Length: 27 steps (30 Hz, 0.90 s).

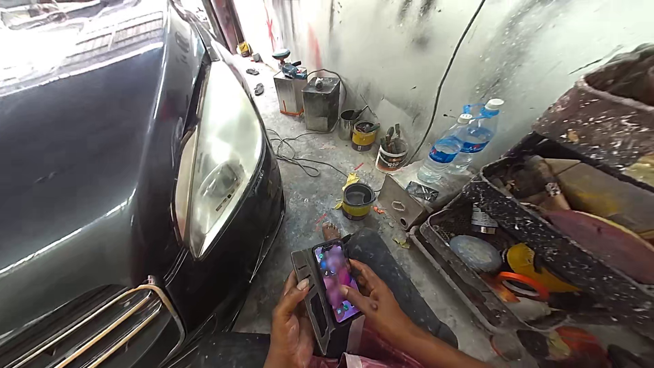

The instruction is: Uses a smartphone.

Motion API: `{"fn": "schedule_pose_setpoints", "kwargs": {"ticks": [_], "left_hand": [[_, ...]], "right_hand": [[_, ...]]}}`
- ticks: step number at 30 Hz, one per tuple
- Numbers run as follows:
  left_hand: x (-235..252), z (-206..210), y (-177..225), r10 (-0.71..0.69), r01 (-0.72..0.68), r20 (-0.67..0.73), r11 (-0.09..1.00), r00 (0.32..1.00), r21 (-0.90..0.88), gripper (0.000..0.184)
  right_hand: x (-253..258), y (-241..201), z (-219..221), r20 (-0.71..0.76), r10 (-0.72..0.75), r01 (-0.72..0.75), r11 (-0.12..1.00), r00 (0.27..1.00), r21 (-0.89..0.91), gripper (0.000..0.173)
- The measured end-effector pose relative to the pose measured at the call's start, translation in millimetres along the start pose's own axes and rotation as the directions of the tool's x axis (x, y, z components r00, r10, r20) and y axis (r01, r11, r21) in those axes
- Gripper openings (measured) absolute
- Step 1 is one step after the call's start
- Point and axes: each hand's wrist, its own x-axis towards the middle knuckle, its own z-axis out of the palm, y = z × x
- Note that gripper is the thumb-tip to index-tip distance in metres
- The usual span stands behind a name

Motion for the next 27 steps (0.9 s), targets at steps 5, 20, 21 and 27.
{"fn": "schedule_pose_setpoints", "kwargs": {"ticks": [5,20,21,27], "left_hand": [[2.1,4.7,-1.4,-0.001,0.002,0.018,1.0,1.0,-0.012,0.068],[1.5,3.8,-6.1,-0.013,0.014,0.036,0.999,0.999,-0.034,0.066],[1.9,4.2,-5.8,-0.016,0.018,0.039,0.999,0.999,-0.039,0.067],[4.6,4.3,-8.0,-0.022,0.023,0.023,0.999,0.999,-0.044,0.071]], "right_hand": [[0.9,1.6,-3.8,-0.024,-0.043,0.043,0.999,0.999,0.01,0.075],[-4.4,0.9,-11.8,-0.025,-0.046,0.048,0.995,0.999,0.084,0.056],[-4.4,1.0,-10.8,-0.032,-0.047,0.05,0.995,0.998,0.085,0.06],[-1.1,8.7,-16.9,-0.084,-0.106,0.109,0.993,0.991,0.038,0.042]]}}
